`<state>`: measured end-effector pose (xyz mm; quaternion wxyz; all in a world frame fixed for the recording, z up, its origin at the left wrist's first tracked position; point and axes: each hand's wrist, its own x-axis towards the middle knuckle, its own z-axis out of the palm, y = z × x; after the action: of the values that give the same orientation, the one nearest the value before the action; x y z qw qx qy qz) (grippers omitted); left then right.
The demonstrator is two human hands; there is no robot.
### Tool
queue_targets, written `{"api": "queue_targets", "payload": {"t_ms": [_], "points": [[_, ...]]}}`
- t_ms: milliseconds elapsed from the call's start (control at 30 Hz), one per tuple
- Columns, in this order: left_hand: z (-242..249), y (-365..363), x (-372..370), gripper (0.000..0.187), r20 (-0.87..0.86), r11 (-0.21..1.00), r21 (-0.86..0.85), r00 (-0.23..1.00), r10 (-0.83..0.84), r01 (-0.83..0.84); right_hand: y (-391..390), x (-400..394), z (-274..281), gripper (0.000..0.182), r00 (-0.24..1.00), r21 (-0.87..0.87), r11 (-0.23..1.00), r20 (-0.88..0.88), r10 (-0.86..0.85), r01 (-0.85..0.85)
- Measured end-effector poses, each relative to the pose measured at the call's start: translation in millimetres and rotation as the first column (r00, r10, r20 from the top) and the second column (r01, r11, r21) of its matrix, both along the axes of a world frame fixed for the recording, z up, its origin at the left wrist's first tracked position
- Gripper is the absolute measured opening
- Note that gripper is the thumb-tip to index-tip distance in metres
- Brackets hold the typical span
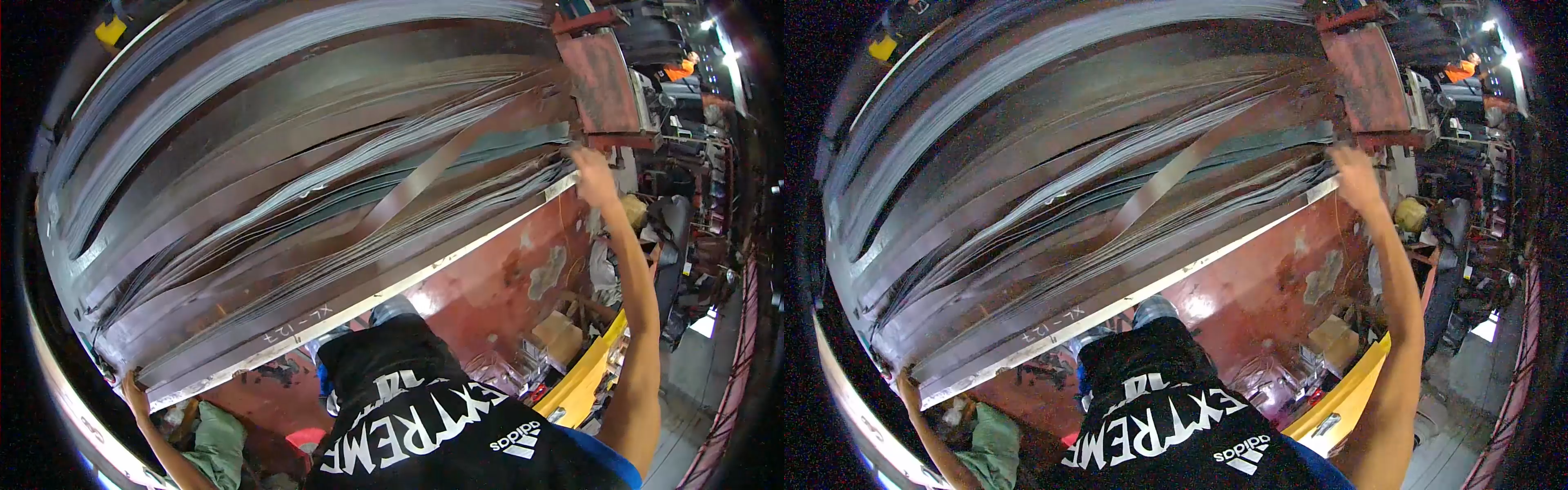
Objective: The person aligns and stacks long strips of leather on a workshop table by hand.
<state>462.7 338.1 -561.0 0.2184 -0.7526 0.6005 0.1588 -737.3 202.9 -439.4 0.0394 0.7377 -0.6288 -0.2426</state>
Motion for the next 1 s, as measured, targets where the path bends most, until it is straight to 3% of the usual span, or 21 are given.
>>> {"api": "queue_targets", "payload": {"t_ms": [33, 100, 167, 267, 333, 467, 567, 667, 700, 800, 933, 1000], "points": [[-1, 2, 3, 0.053, 0.002, 1.0, 0.005, 1.0, -0.005, 0.005, 2, 31, -2, 0.054, 0.953, 0.028, 1.0, 0.302, 0.001, -0.01], [-4, 7, 13, 0.053, -0.03, 0.999, -0.023, 0.999, -0.025, 0.025, 11, 82, -16, 0.067, 0.888, 0.012, 0.977, 0.421, 0.187, -0.211], [-6, 2, 13, 0.052, -0.045, 0.998, -0.041, 0.998, -0.04, 0.038, 21, 109, -40, 0.087, 0.846, 0.042, 0.964, 0.491, 0.209, -0.262], [0, 3, 7, 0.05, -0.003, 0.995, -0.059, 0.997, -0.077, 0.077, 20, 125, -50, 0.093, 0.87, 0.126, 0.967, 0.473, 0.138, -0.222], [4, 0, 2, 0.045, -0.064, 0.997, -0.029, 0.995, -0.078, 0.076, 22, 130, -45, 0.092, 0.86, 0.142, 0.973, 0.502, 0.088, -0.183], [-2, 4, 4, 0.041, -0.048, 0.986, -0.119, 0.992, -0.119, 0.112, 28, 133, -44, 0.082, 0.854, 0.049, 0.988, 0.509, 0.104, -0.15], [-2, 4, 8, 0.041, -0.032, 0.991, -0.077, 0.993, -0.115, 0.112, 52, 158, -43, 0.071, 0.78, -0.088, 0.982, 0.597, 0.186, -0.166], [-8, 9, 11, 0.04, -0.012, 0.984, -0.131, 0.993, -0.12, 0.117, 80, 164, -69, 0.077, 0.838, -0.009, 0.991, 0.532, 0.119, -0.135], [-7, 6, 9, 0.039, 0.0, 0.992, -0.085, 0.996, -0.091, 0.091, 81, 162, -77, 0.082, 0.855, -0.097, 0.99, 0.501, 0.135, -0.099], [-4, 3, 5, 0.039, 0.026, 0.997, -0.041, 0.998, -0.064, 0.065, 77, 153, -83, 0.082, 0.849, -0.11, 0.991, 0.514, 0.119, -0.073], [-12, 5, 16, 0.042, 0.038, 1.0, 0.004, 0.999, 0.024, -0.024, 63, 139, -82, 0.062, 0.846, -0.137, 0.979, 0.494, 0.199, -0.151], [-10, 7, 13, 0.044, 0.043, 1.0, -0.02, 0.999, -0.017, 0.017, 58, 135, -82, 0.055, 0.856, -0.125, 0.977, 0.473, 0.211, -0.173]]}}
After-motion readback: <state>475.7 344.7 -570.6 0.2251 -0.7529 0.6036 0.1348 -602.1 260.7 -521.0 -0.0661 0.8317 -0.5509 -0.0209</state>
